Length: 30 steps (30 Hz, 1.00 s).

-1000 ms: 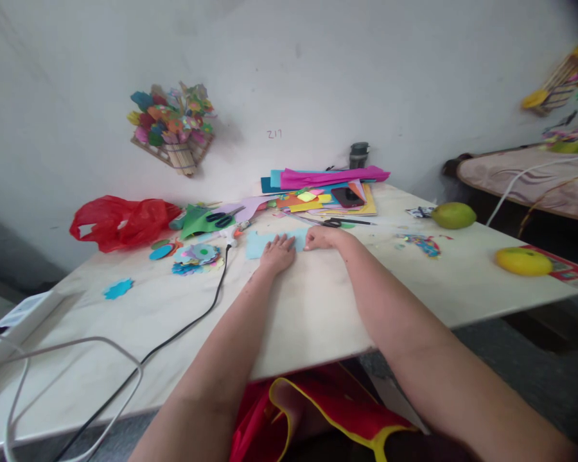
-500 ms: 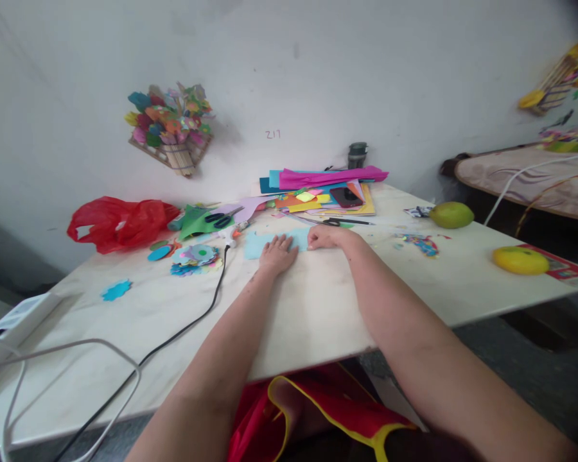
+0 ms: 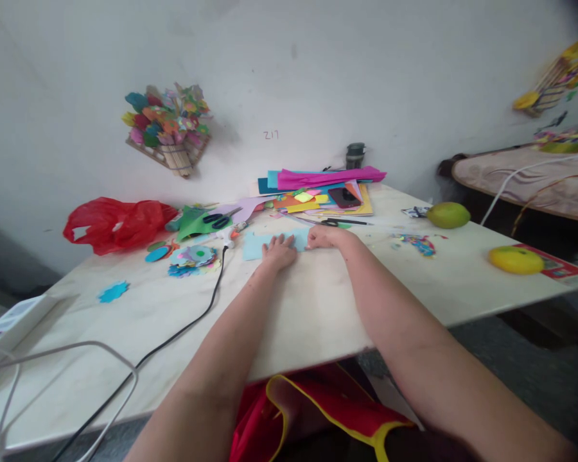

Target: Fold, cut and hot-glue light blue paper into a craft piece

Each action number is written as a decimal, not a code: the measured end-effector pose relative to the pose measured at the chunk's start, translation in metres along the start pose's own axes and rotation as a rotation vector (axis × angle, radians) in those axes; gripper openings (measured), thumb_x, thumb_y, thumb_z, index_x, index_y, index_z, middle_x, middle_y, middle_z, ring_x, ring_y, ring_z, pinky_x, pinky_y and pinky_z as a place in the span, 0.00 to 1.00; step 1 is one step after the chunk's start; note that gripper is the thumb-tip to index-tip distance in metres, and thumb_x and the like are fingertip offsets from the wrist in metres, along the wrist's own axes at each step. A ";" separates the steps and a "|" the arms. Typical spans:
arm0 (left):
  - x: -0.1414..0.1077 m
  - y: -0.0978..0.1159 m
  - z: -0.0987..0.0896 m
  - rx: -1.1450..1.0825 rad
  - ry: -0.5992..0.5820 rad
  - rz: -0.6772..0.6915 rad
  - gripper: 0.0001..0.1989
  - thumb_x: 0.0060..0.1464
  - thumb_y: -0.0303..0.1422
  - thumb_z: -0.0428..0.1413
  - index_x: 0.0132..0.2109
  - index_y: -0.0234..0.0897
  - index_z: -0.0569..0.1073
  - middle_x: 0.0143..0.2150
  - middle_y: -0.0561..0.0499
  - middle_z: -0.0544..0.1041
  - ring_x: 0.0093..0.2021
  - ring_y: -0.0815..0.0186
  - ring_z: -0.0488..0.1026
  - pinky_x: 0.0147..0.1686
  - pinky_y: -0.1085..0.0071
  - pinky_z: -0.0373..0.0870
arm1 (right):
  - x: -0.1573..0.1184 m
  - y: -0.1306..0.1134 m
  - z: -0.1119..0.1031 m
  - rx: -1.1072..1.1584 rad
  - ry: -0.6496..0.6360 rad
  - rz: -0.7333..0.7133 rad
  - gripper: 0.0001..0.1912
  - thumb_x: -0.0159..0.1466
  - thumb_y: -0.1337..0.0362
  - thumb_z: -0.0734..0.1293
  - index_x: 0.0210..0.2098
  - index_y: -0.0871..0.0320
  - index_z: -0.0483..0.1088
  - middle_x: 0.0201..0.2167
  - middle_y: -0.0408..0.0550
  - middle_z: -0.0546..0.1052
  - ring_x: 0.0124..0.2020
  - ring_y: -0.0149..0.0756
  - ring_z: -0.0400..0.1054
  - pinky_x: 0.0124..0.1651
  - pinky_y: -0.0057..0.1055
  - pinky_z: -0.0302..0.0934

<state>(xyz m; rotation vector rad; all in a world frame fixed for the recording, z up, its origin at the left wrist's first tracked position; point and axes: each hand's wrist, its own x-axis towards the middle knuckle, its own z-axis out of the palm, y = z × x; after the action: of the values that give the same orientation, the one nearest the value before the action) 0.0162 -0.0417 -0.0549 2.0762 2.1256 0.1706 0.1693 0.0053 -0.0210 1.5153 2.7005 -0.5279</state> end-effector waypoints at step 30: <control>0.000 0.001 0.008 0.028 0.047 -0.043 0.32 0.51 0.54 0.36 0.62 0.50 0.52 0.66 0.55 0.45 0.65 0.59 0.38 0.60 0.51 0.36 | 0.001 0.016 -0.001 0.012 0.006 0.007 0.13 0.54 0.58 0.66 0.34 0.59 0.74 0.31 0.46 0.76 0.31 0.32 0.67 0.30 0.24 0.55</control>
<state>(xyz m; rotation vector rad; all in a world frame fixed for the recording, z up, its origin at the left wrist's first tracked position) 0.0190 -0.0418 -0.0621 2.0598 2.2107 0.1869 0.1819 0.0137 -0.0248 1.5306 2.7008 -0.5417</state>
